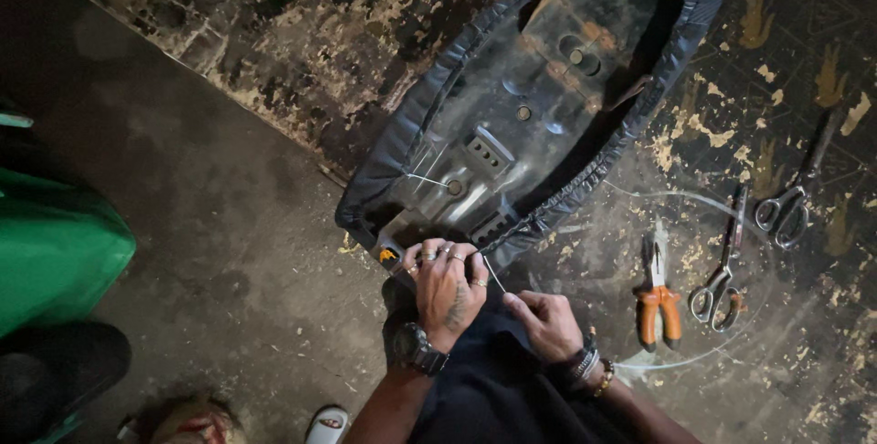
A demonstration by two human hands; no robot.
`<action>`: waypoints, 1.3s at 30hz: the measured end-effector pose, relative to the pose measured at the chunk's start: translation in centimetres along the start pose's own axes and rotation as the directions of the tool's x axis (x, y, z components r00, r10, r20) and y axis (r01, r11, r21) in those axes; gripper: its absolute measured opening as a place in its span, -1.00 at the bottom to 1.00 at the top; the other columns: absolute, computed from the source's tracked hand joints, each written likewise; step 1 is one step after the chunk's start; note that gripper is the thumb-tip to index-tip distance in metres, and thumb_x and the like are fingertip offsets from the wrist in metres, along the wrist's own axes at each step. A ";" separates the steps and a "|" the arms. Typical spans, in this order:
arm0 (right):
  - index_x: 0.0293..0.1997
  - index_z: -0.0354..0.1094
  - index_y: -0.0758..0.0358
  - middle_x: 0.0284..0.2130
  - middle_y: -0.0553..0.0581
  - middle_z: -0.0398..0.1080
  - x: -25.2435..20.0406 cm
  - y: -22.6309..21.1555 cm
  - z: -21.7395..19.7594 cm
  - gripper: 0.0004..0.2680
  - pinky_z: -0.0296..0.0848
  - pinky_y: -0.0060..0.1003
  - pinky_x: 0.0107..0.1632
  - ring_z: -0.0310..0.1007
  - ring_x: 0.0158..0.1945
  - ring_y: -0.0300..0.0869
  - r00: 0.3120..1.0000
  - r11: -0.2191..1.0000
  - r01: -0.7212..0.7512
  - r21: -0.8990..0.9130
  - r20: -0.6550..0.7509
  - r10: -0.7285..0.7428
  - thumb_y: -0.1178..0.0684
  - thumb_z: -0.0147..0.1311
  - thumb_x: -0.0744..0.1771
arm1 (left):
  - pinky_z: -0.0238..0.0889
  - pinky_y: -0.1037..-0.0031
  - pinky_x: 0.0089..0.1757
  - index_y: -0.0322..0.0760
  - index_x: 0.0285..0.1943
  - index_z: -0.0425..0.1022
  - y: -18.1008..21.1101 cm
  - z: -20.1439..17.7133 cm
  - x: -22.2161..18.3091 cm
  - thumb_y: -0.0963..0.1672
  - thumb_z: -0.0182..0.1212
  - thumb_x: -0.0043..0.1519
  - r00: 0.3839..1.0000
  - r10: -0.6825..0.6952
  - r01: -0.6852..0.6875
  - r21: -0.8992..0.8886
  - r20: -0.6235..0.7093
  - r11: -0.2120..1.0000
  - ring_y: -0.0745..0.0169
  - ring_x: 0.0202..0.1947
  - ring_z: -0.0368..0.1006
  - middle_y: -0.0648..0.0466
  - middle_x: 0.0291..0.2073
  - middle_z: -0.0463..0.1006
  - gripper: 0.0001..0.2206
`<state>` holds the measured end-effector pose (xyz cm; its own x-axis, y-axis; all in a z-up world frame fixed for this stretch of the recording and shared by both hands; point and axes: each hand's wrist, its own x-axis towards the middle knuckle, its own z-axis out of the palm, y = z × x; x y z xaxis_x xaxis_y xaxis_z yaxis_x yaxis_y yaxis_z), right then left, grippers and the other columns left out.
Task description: The person secures a black seat cover to a plastic seat base using a metal wire. They thread the wire through holes in the base, pull it tight, and twist it with pliers to fasten the cover in place.
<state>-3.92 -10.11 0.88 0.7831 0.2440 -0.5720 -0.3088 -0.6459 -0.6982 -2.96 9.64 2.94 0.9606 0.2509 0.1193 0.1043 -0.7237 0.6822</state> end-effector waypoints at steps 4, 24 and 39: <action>-0.46 0.44 0.37 -0.74 0.05 0.27 0.0 0.7 0.7 -0.71 0.24 -0.31 -0.51 0.16 -0.59 -0.38 0.994 0.995 -0.099 0.027 0.042 0.098 -0.08 0.07 0.36 | -0.01 0.01 0.12 -0.16 -0.26 0.58 -0.1 -0.3 0.1 -0.12 0.26 0.15 1.000 0.011 -0.011 -0.016 -0.003 1.000 0.00 -0.08 0.45 0.10 -0.34 0.63 -0.93; -0.49 0.32 0.26 -0.73 -0.06 0.12 3.5 0.7 4.2 -0.69 -0.06 -0.39 -0.67 -0.01 -0.75 -0.34 0.907 0.546 -0.420 0.725 0.342 0.245 -0.13 0.06 0.39 | 0.01 0.13 0.03 -0.09 -0.39 0.61 -0.7 0.3 -0.3 -0.07 0.31 0.13 0.997 -0.067 0.068 -0.053 0.026 0.996 0.07 -0.16 0.44 0.16 -0.42 0.64 -0.90; -0.55 0.37 0.28 -0.75 0.03 0.24 4.2 -0.5 3.9 -0.64 0.03 -0.34 -0.68 0.10 -0.77 -0.26 0.869 0.414 -0.493 0.765 0.420 0.260 -0.16 0.01 0.39 | 0.02 0.07 0.02 -0.12 -0.45 0.63 -0.7 0.2 0.8 -0.03 0.23 0.20 0.991 -0.104 0.104 0.004 0.078 0.995 0.05 -0.24 0.47 0.08 -0.48 0.64 -0.78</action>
<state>-2.59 -5.91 -2.86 0.3739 0.3484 -0.8596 -0.9271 0.1658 -0.3361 -2.19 10.26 2.44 0.9618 0.2738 -0.0093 0.2048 -0.6960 0.6882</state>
